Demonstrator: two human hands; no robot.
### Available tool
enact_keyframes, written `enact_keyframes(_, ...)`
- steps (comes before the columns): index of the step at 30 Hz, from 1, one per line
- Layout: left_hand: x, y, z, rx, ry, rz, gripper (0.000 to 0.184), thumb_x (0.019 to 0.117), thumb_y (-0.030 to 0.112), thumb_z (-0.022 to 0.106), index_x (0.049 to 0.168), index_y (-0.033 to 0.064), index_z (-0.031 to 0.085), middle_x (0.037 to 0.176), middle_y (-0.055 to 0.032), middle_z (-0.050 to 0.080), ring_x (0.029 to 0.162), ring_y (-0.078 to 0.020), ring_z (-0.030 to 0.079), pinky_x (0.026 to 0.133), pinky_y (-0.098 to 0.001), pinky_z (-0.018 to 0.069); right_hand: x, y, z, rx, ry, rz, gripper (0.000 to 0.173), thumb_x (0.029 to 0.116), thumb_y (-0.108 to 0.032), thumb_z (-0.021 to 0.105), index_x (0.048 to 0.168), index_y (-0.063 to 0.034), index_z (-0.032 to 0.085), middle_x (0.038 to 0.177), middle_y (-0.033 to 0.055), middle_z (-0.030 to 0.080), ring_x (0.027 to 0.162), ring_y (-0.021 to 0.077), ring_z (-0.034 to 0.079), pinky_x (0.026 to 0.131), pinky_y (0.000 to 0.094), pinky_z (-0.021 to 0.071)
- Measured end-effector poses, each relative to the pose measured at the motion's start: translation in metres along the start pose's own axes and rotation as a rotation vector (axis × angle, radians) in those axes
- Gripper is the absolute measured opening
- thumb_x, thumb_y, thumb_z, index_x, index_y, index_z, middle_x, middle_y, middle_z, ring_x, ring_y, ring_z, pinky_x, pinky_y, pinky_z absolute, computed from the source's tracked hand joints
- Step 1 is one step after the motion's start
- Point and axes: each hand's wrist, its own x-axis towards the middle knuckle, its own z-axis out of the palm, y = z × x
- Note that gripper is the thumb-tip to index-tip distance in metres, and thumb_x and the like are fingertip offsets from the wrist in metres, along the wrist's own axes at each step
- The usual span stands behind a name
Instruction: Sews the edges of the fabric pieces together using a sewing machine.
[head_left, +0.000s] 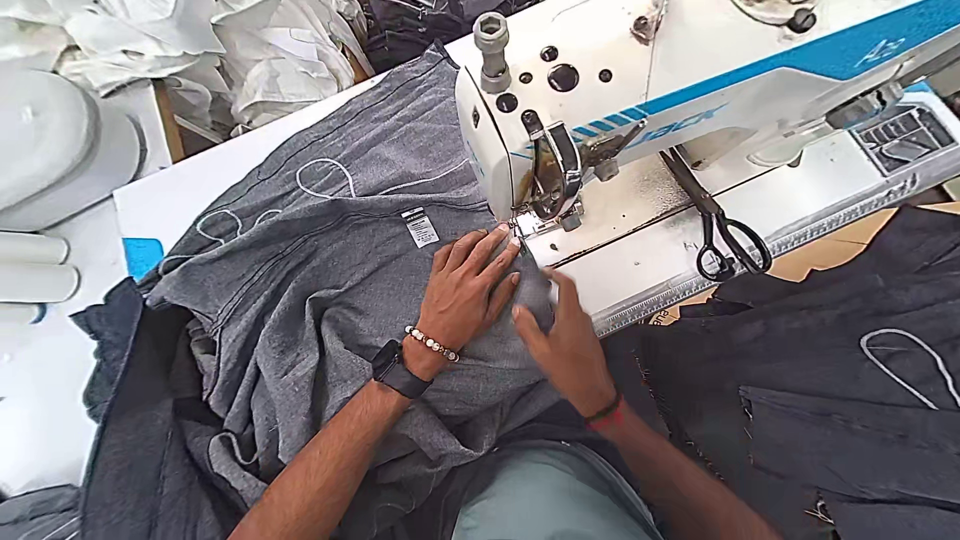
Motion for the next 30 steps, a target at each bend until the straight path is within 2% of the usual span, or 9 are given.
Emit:
enact_keyframes(2,-0.001,0.003,0.000,0.010,0.000,-0.016,0.047,0.1065,0.045,0.043,0.148,0.0291,0.057,0.161,0.0040,0.044,0.149,-0.0207,0.038,0.119,-0.0466,0.0313,-0.029,0.003,0.004,0.139,-0.016,0.037,0.053,0.0955,-0.028,0.064,0.140,-0.0012,0.056,0.098,0.0060,0.074,0.085,0.0110,0.072,0.076,0.0322,0.0615)
enact_keyframes(5,-0.001,0.006,0.002,0.019,0.015,-0.024,0.045,0.1065,0.043,0.043,0.145,0.0284,0.061,0.158,0.0017,0.048,0.148,-0.0236,0.038,0.120,-0.0473,0.0298,-0.040,0.004,0.002,0.286,0.050,0.000,0.040,0.0982,-0.018,0.059,0.133,0.0019,0.063,0.096,0.0034,0.075,0.082,0.0037,0.071,0.072,0.0236,0.0608)
enact_keyframes(8,0.003,0.003,0.002,0.045,0.057,-0.013,0.041,0.1063,0.041,0.045,0.138,0.0275,0.066,0.151,-0.0008,0.054,0.144,-0.0256,0.042,0.118,-0.0479,0.0303,-0.030,0.008,0.000,0.241,0.053,-0.020,0.041,0.1002,-0.019,0.056,0.136,-0.0010,0.063,0.097,0.0037,0.076,0.082,0.0048,0.072,0.071,0.0255,0.0606)
enact_keyframes(13,0.006,-0.005,-0.001,0.083,0.082,0.051,0.036,0.1052,0.040,0.049,0.127,0.0268,0.073,0.144,-0.0012,0.059,0.138,-0.0266,0.046,0.114,-0.0490,0.0314,-0.013,0.012,0.004,0.106,0.073,-0.010,0.041,0.0980,-0.022,0.059,0.135,-0.0068,0.067,0.084,0.0012,0.074,0.064,0.0050,0.064,0.058,0.0254,0.0544)
enact_keyframes(15,0.007,-0.007,-0.001,0.084,0.091,0.073,0.034,0.1046,0.041,0.051,0.121,0.0255,0.076,0.142,-0.0018,0.061,0.136,-0.0271,0.048,0.114,-0.0497,0.0322,-0.010,0.011,0.005,0.075,0.073,0.003,0.040,0.0972,-0.023,0.059,0.134,-0.0086,0.068,0.084,0.0010,0.074,0.065,0.0058,0.065,0.059,0.0266,0.0543)
enact_keyframes(21,0.013,-0.013,-0.004,0.095,0.089,0.140,0.032,0.1035,0.040,0.053,0.118,0.0245,0.077,0.137,-0.0014,0.064,0.134,-0.0270,0.049,0.112,-0.0488,0.0326,0.002,0.009,0.006,-0.006,0.064,0.039,0.041,0.0962,-0.026,0.058,0.134,-0.0135,0.069,0.087,0.0028,0.075,0.071,0.0113,0.067,0.064,0.0338,0.0555)
enact_keyframes(25,0.009,-0.006,-0.004,0.110,0.059,0.088,0.033,0.1045,0.037,0.051,0.124,0.0248,0.074,0.142,-0.0009,0.061,0.137,-0.0266,0.047,0.113,-0.0486,0.0326,-0.004,0.005,0.010,-0.086,0.040,0.013,0.045,0.0973,-0.027,0.056,0.137,-0.0092,0.065,0.074,0.0026,0.070,0.062,0.0153,0.066,0.058,0.0367,0.0546)
enact_keyframes(28,0.002,0.003,0.000,0.096,0.021,0.003,0.041,0.1052,0.042,0.046,0.136,0.0264,0.067,0.151,0.0000,0.054,0.141,-0.0258,0.043,0.115,-0.0484,0.0309,-0.019,0.005,0.006,-0.046,0.041,-0.007,0.041,0.0977,-0.025,0.057,0.132,-0.0052,0.067,0.069,0.0000,0.069,0.056,0.0098,0.063,0.053,0.0311,0.0539)
enact_keyframes(30,0.001,0.002,0.001,0.082,0.034,-0.001,0.041,0.1054,0.043,0.045,0.137,0.0266,0.067,0.151,-0.0002,0.054,0.141,-0.0257,0.043,0.115,-0.0476,0.0309,-0.023,0.006,0.004,-0.023,0.081,-0.027,0.039,0.0969,-0.021,0.057,0.129,-0.0040,0.069,0.066,-0.0008,0.067,0.052,0.0071,0.059,0.049,0.0281,0.0506)
